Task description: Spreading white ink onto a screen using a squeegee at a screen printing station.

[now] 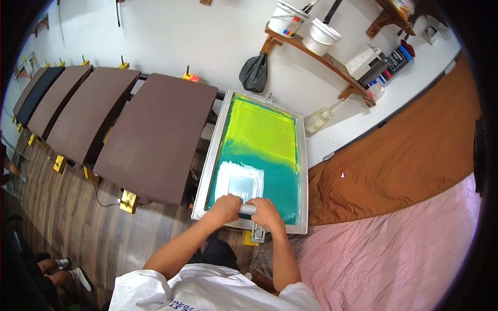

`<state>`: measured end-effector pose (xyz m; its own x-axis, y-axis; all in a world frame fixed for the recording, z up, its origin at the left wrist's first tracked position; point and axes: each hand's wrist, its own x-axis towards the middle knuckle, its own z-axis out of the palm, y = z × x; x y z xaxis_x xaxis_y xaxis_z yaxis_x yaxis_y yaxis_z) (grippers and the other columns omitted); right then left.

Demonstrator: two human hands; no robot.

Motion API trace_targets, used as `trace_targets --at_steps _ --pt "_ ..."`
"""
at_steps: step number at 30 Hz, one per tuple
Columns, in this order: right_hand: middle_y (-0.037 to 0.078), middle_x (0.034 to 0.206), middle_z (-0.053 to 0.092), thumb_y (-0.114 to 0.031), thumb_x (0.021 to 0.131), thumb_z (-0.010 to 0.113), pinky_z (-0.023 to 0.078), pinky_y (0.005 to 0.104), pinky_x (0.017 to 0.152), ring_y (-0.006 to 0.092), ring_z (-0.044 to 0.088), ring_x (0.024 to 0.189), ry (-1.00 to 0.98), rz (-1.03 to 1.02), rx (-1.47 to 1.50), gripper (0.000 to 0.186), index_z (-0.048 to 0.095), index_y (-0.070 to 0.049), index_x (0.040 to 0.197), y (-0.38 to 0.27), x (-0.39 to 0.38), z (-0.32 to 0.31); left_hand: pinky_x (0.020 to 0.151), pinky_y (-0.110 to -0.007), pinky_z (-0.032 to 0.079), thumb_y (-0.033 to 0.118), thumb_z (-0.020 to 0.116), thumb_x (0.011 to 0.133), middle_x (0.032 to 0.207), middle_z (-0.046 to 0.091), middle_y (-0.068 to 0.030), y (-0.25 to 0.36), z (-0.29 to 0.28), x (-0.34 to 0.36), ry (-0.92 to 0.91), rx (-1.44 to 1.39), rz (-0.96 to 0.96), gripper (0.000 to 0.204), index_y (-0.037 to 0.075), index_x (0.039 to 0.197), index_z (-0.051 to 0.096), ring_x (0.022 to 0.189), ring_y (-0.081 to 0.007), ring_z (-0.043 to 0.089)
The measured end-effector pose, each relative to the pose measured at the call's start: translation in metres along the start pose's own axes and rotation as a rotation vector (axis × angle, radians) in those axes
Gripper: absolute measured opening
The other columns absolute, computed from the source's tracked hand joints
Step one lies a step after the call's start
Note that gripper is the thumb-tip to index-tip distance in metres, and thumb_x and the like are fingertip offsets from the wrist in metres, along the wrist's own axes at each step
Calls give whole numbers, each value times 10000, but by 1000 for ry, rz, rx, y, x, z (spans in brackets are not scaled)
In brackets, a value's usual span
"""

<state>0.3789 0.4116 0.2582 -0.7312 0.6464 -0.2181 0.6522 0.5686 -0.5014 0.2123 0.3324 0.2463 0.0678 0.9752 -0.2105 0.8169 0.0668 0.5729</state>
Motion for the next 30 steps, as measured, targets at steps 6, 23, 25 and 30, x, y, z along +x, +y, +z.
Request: trace_targets --at_steps 6,23,25,30 --pt "206 900 673 -15 648 595 517 469 770 412 639 887 -83 -50 -13 310 675 -58 944 20 57 -20 779 -447 561 52 658 736 924 696 -188 -10 -23 45 80 8 -53 264 75 996 703 881 -374 684" --pt "149 1012 621 -10 712 644 510 496 793 374 617 986 159 -56 -26 356 642 -89 1059 14 45 -10 823 -453 540 -76 574 675 955 700 -184 -8 -12 37 327 -5 9 414 59 1046 699 870 -397 665" --pt "134 1054 596 -13 711 652 503 494 804 368 589 1026 203 -55 -50 402 620 -93 1103 17 49 8 877 -439 525 -135 554 621 1060 677 -200 -17 -2 42 373 -85 76 486 24 1064 676 974 -395 643" --pt "141 1138 560 -30 740 623 471 505 820 341 545 1095 301 -155 -50 408 593 -37 1147 3 -11 41 917 -451 514 -114 601 593 1187 635 -189 -8 27 -16 322 -69 121 556 34 1125 657 1055 -385 622"
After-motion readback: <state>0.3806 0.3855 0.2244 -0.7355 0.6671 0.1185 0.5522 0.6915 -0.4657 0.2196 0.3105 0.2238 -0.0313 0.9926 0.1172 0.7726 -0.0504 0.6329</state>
